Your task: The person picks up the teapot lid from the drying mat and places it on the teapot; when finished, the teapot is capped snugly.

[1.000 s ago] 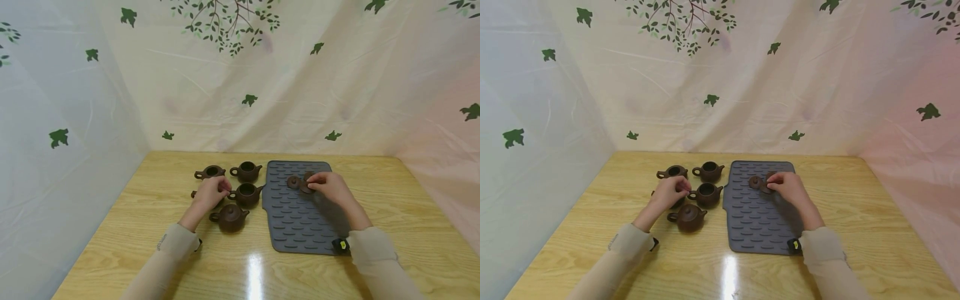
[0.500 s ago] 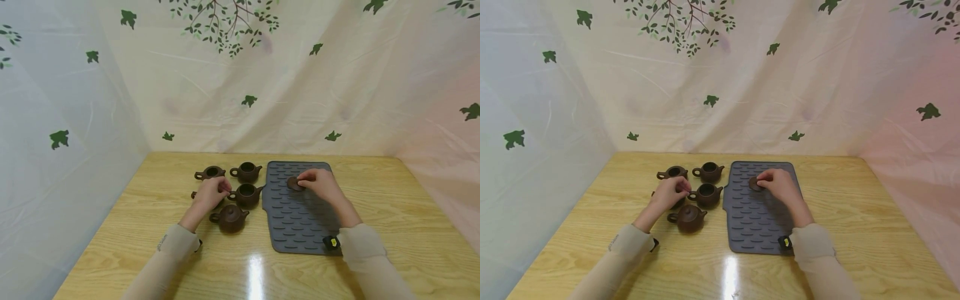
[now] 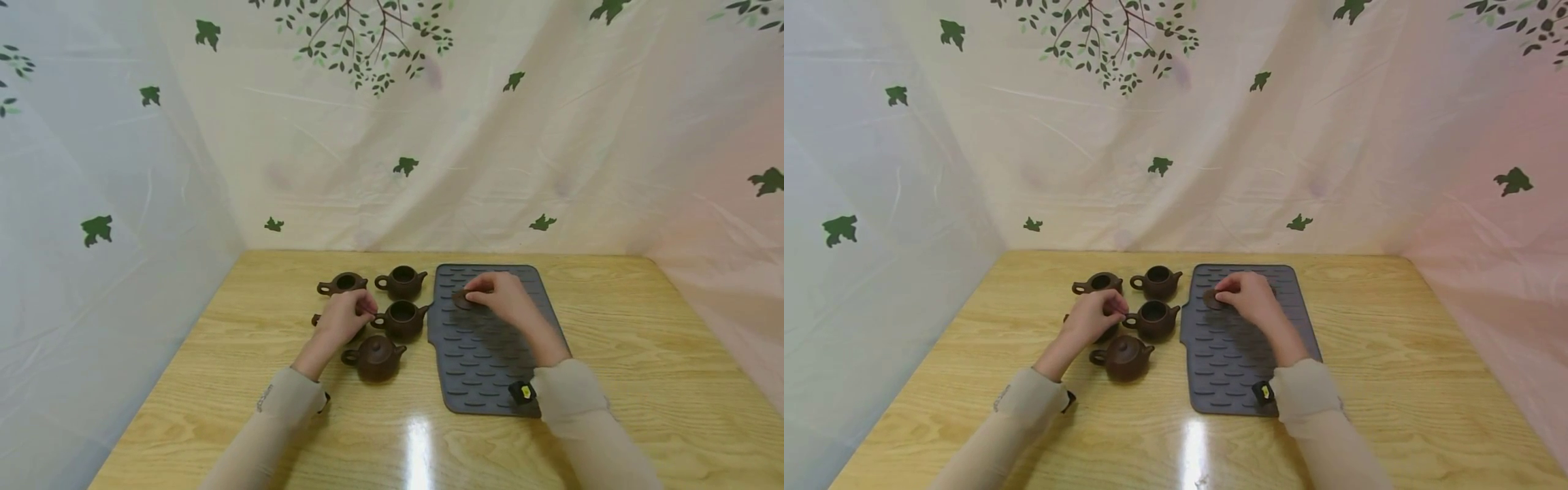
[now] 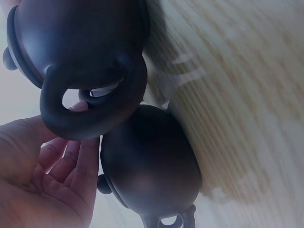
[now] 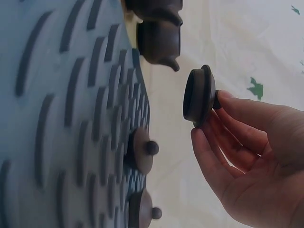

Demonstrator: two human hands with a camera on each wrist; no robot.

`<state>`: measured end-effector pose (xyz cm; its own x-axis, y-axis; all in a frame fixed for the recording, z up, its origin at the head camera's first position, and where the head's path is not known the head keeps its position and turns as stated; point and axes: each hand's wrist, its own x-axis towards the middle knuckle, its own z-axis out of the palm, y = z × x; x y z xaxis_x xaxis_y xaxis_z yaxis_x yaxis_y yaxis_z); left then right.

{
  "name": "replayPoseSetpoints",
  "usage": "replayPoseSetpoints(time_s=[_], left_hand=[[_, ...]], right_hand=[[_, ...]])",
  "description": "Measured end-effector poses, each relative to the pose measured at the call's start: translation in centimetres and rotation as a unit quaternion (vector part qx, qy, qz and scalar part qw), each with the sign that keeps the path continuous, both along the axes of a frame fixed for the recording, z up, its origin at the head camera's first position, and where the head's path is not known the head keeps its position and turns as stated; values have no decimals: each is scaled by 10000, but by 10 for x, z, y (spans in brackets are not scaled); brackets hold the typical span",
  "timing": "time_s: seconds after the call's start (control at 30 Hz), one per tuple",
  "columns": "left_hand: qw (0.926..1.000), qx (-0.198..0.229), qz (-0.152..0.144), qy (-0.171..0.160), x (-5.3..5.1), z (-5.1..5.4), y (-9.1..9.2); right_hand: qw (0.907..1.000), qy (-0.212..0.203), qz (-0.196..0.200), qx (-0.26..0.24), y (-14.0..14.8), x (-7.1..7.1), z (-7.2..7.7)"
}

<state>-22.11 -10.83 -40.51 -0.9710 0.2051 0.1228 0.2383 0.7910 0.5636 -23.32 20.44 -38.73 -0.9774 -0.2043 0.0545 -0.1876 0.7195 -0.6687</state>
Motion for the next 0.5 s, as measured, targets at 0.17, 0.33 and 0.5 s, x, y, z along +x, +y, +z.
replayPoseSetpoints(time_s=[0.17, 0.33, 0.5], left_hand=[[10000, -6, 9, -1, -1, -1, 0], [10000, -8, 28, -20, -1, -1, 0], [10000, -33, -6, -31, -1, -1, 0]], right_hand=[[9999, -8, 94, -60, -11, -1, 3], [9996, 52, 246, -159, -22, -3, 4], [9991, 85, 356, -203, -34, -4, 5]])
